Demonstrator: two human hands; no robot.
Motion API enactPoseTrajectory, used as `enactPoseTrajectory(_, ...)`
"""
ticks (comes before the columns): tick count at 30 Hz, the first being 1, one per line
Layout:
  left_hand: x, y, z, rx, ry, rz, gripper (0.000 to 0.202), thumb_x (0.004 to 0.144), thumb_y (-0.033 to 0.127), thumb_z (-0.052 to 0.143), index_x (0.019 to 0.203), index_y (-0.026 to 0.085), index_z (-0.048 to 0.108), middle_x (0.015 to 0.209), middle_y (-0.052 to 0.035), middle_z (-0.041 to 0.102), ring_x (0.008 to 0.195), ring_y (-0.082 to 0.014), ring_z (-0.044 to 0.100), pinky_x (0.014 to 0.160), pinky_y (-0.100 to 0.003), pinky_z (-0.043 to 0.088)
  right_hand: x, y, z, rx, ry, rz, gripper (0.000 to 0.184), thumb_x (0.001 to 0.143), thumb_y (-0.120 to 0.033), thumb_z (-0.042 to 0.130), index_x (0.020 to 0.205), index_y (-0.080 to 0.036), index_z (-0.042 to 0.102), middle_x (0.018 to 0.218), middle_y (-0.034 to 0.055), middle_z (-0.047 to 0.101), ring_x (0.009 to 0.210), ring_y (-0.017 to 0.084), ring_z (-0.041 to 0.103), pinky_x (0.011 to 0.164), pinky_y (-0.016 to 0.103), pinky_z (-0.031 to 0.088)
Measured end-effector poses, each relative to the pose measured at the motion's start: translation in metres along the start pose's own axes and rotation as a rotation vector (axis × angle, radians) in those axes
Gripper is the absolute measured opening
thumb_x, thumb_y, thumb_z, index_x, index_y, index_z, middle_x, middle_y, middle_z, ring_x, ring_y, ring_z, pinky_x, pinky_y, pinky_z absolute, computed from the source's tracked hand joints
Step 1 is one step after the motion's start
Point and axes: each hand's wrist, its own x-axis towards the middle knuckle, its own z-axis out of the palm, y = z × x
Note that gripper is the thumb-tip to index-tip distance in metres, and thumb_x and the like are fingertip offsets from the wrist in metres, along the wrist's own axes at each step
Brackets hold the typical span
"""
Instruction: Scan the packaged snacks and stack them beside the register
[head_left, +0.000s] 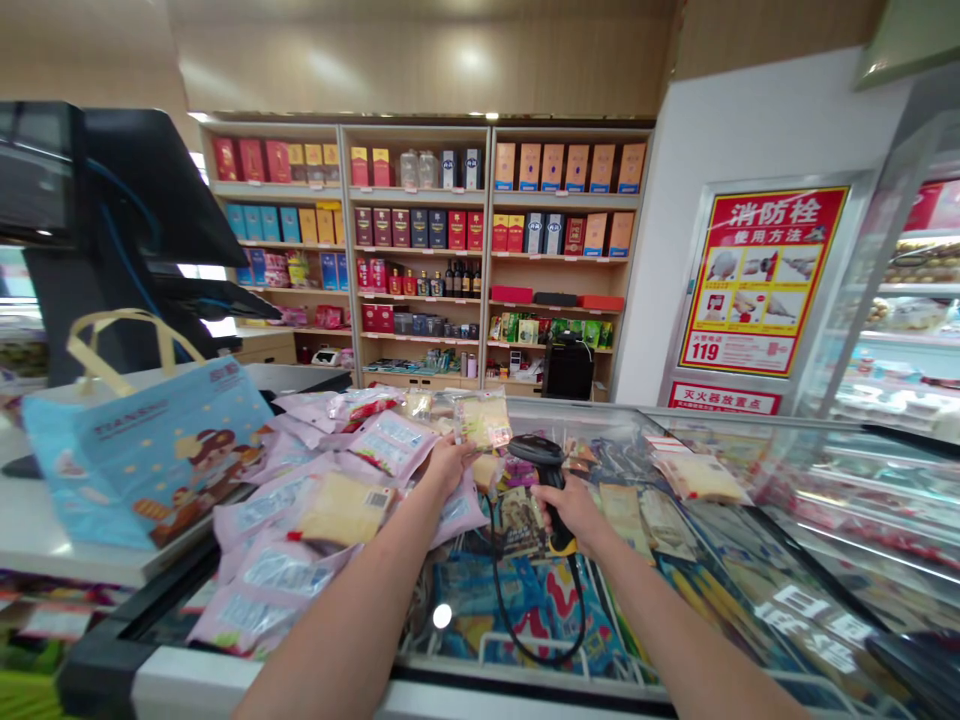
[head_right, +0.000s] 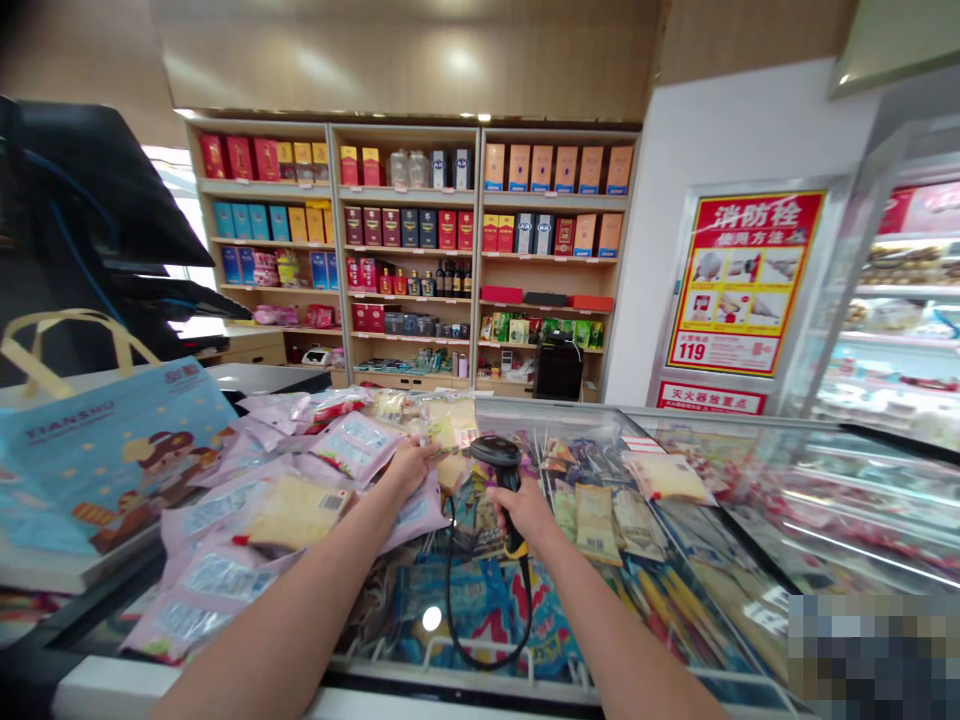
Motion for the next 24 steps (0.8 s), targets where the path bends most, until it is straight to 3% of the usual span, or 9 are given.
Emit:
enactPoseTrajectory(9, 0.003, -0.001, -0.002, -0.027, 0.011, 0.000, 0.030, 0.057, -0.004, 0.067, 0.082, 0.012, 0.066, 0.081, -0.0089, 0.074, 0.087, -0.0258, 0.071, 0.079, -0.036, 0.059, -0.002, -0.005, 0.005, 0.027, 0.026, -0.002, 0.026, 0.063, -0.029, 0.069, 0.077, -0.021, 0.048, 0.044, -0.0088, 0.049, 0.034, 0.010, 0.043, 0.034, 0.022, 0.036)
enactPoseTrajectory(13, 0.004, 0.000, 0.012, -0.069, 0.040, -0.018, 0.030, 0.060, -0.008, 0.064, 0.083, 0.011, 0.065, 0.077, -0.0083, 0.073, 0.075, -0.0207, 0.072, 0.073, -0.030, 0.060, 0.000, -0.011, 0.000, 0.057, 0.039, 0.014, 0.029, 0.063, -0.030, 0.070, 0.079, -0.021, 0.048, 0.044, -0.0090, 0.049, 0.034, 0.010, 0.044, 0.034, 0.022, 0.035)
enactPoseTrajectory(17, 0.005, -0.012, 0.057, -0.131, 0.034, -0.129, 0.037, 0.065, -0.010, 0.059, 0.096, 0.010, 0.065, 0.075, -0.0075, 0.072, 0.069, -0.0187, 0.071, 0.067, -0.029, 0.061, -0.005, -0.027, -0.025, 0.083, 0.135, 0.022, 0.032, 0.059, -0.032, 0.073, 0.073, -0.022, 0.045, 0.045, -0.0089, 0.049, 0.035, 0.010, 0.044, 0.035, 0.022, 0.036)
enactPoseTrajectory(20, 0.002, -0.035, 0.108, -0.214, 0.037, -0.214, 0.040, 0.070, -0.011, 0.055, 0.103, 0.011, 0.062, 0.079, -0.0074, 0.072, 0.070, -0.0176, 0.070, 0.070, -0.031, 0.062, -0.016, -0.035, -0.059, 0.120, 0.232, -0.007, 0.031, 0.058, -0.032, 0.072, 0.074, -0.021, 0.047, 0.046, -0.0088, 0.050, 0.036, 0.009, 0.045, 0.035, 0.021, 0.037)
enactPoseTrajectory(24, -0.010, -0.077, 0.183, -0.232, -0.013, -0.331, 0.031, 0.075, -0.010, 0.052, 0.095, 0.012, 0.061, 0.071, -0.0042, 0.068, 0.072, -0.0168, 0.069, 0.074, -0.031, 0.061, -0.036, -0.036, -0.109, 0.139, 0.406, -0.053, 0.034, 0.058, -0.033, 0.072, 0.080, -0.021, 0.049, 0.046, -0.0092, 0.050, 0.036, 0.009, 0.044, 0.035, 0.020, 0.036)
